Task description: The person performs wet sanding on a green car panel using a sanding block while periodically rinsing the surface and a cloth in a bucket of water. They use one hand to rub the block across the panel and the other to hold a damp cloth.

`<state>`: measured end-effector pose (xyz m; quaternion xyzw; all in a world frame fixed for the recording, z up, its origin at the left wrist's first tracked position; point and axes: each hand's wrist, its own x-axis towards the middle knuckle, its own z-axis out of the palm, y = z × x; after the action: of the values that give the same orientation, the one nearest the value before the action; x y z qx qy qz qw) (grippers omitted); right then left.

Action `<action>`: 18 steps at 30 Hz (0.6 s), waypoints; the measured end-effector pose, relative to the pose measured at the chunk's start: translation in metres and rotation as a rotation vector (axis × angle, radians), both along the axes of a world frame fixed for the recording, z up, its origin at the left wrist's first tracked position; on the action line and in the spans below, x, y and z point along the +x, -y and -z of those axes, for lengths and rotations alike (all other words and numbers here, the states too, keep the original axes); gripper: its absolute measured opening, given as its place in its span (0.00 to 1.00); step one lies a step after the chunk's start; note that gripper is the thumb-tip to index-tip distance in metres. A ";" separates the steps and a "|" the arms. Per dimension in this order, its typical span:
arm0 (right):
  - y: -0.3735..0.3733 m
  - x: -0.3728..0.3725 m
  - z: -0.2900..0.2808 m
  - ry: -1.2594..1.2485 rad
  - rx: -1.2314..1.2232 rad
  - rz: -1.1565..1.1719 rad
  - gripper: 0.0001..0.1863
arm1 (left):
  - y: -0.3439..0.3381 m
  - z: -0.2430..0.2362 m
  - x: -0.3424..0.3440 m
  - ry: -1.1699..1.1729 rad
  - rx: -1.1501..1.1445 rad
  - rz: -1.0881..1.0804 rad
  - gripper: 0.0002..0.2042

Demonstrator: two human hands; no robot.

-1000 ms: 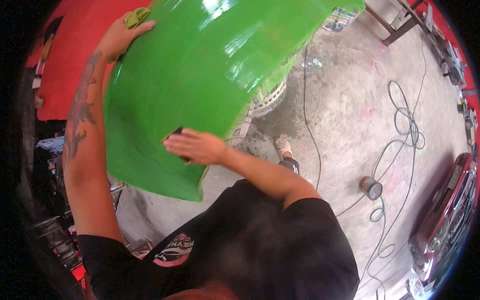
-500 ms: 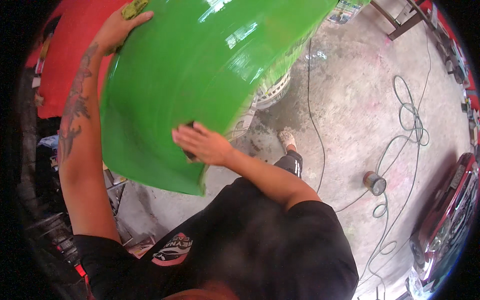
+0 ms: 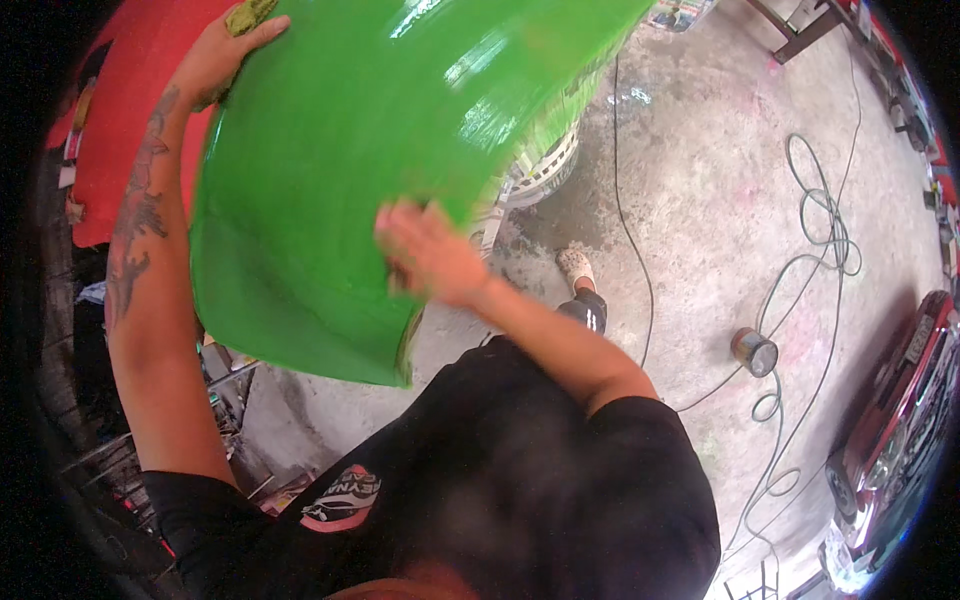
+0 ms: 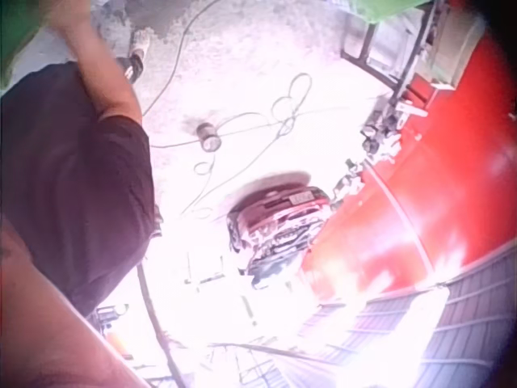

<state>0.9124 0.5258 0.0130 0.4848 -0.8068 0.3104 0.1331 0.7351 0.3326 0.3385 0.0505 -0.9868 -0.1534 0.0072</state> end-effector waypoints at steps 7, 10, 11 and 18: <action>-0.057 -0.087 -0.036 0.166 0.158 0.141 0.44 | 0.027 0.016 -0.011 -0.029 -0.038 0.015 0.31; -0.070 -0.158 -0.045 0.066 -0.172 0.725 0.43 | 0.023 -0.002 -0.002 -0.024 -0.040 -0.003 0.30; -0.066 -0.151 -0.040 0.067 -0.168 0.729 0.43 | 0.019 -0.002 -0.003 -0.004 -0.014 0.008 0.30; -0.030 0.045 0.005 0.105 0.194 -0.033 0.42 | 0.022 0.002 -0.008 0.002 -0.059 0.005 0.31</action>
<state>0.9574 0.5563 0.0082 0.4916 -0.8309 0.2580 0.0378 0.7268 0.3105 0.3367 0.0480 -0.9911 -0.1243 0.0074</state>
